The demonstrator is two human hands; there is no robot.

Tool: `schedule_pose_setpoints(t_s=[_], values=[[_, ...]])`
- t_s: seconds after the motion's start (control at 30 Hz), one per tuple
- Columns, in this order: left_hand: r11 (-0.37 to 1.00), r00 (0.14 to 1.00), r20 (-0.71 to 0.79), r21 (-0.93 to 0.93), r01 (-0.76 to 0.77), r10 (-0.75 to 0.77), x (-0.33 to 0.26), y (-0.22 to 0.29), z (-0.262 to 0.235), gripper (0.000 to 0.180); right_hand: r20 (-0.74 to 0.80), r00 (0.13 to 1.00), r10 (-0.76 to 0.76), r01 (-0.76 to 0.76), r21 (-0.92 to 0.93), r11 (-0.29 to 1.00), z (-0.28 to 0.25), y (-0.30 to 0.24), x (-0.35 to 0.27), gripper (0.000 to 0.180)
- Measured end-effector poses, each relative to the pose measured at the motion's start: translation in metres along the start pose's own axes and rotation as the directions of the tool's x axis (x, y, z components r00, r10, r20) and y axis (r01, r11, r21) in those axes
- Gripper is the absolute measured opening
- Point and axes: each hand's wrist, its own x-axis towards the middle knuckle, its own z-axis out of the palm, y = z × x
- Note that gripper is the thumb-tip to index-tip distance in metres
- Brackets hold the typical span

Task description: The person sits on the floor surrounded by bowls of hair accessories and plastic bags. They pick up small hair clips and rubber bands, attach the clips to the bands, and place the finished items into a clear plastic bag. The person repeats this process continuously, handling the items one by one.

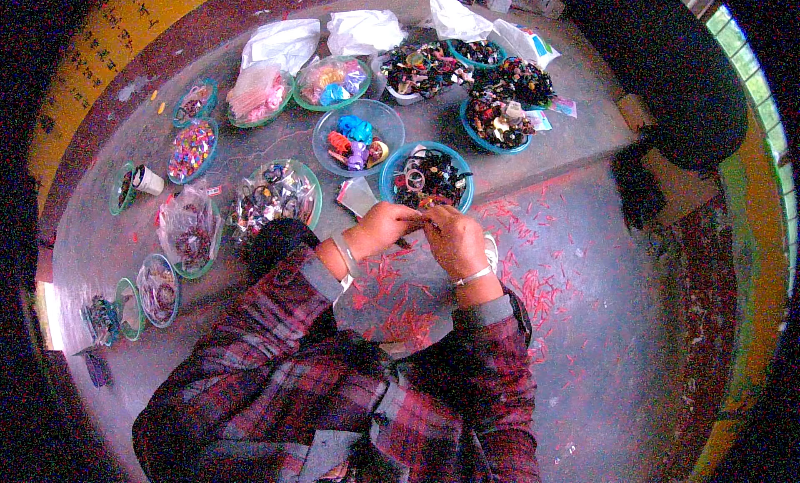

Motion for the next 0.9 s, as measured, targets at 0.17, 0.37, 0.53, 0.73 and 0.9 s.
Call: schedule_pose_setpoints(t_s=[0.17, 0.37, 0.53, 0.73, 0.9], values=[[0.988, 0.996, 0.068, -0.138, 0.062, -0.053, 0.0, -0.014, -0.003, 0.024, 0.062, 0.997, 0.052, -0.05, -0.033, 0.998, -0.005, -0.013, 0.001, 0.012], [0.888, 0.994, 0.082, -0.448, 0.1, -0.071, -0.002, -0.002, -0.001, 0.029, 0.054, 0.998, 0.023, -0.017, -0.103, 0.995, -0.001, -0.009, -0.001, 0.009], [0.885, 0.995, 0.072, -0.457, 0.09, -0.065, -0.002, 0.005, -0.001, 0.029, -0.028, 0.994, -0.106, 0.105, -0.053, 0.993, 0.005, -0.014, 0.002, 0.013], [0.973, 0.996, -0.088, -0.228, -0.037, 0.017, 0.0, -0.005, -0.003, 0.026, 0.022, 1.0, 0.015, -0.015, -0.009, 1.0, 0.004, -0.025, 0.006, 0.043], [0.985, 0.984, -0.176, 0.172, 0.007, 0.024, 0.002, 0.004, -0.006, 0.025, 0.015, 0.994, -0.109, 0.109, -0.069, 0.992, 0.01, -0.026, 0.005, 0.063]])
